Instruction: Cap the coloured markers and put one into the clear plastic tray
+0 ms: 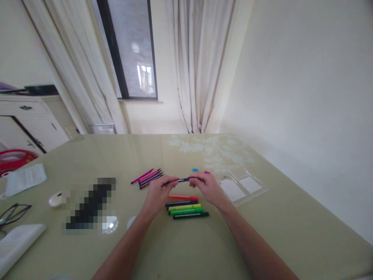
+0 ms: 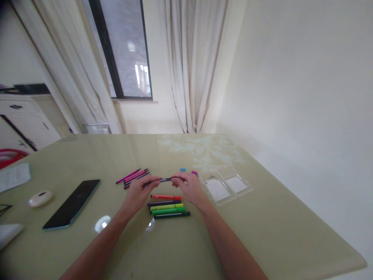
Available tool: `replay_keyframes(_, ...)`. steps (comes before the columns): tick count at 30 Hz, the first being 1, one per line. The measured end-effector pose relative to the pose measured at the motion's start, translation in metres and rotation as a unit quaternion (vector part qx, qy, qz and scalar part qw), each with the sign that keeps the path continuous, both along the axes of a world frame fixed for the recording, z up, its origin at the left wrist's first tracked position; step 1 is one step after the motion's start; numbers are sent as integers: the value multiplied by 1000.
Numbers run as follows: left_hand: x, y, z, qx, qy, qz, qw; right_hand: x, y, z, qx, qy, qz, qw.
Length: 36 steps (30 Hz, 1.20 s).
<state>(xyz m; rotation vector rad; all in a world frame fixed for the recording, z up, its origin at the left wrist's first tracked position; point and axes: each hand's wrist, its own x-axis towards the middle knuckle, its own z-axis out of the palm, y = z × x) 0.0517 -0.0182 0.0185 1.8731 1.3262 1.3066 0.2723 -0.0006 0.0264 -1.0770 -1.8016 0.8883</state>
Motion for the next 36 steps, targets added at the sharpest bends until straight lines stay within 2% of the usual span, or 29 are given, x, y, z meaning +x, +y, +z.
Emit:
replay_keyframes(4, 2, 1, -1, -20, 10, -5, 1000, 1, 2, 3, -8, -8, 1, 1000)
replay_keyframes(6, 5, 2, -3, -37, 31, -32, 998, 6, 5, 5, 0, -6, -18, 1000)
replay_keyframes(10, 8, 1, -13, -72, 104, -98, 987, 29, 17, 3, 25, 11, -131, 991)
replay_keyframes(13, 8, -2, -19, -86, 139, -123, 979, 49, 25, -3, 39, -77, -223, 971)
replay_keyframes(17, 2, 1, -18, -76, 147, -146, 975, 58, 28, -9, 30, -259, -246, 934)
replay_keyframes(19, -8, 8, -17, -57, 137, -94, 985, 56, 26, -10, 25, -333, -240, 912)
replay_keyframes(22, -33, 21, -16, -35, 141, 78, 986, 52, 23, -9, 25, -409, -227, 884)
replay_keyframes(23, -44, 25, -16, -36, 160, 145, 976, 51, 22, -9, 24, -420, -221, 880)
replay_keyframes(25, -63, 29, -17, -60, 237, 278, 929, 48, 20, -8, 22, -425, -199, 883)
replay_keyframes(27, -77, 29, -19, -112, 288, 355, 882, 45, 19, -8, 21, -415, -173, 893)
replay_keyframes(28, -81, 29, -20, -138, 301, 367, 869, 43, 18, -8, 23, -410, -161, 898)
replay_keyframes(30, -85, 29, -22, -173, 307, 360, 864, 40, 17, -9, 31, -404, -141, 903)
replay_keyframes(36, -86, 32, -24, -175, 283, 337, 881, 35, 16, -11, 56, -379, -127, 915)
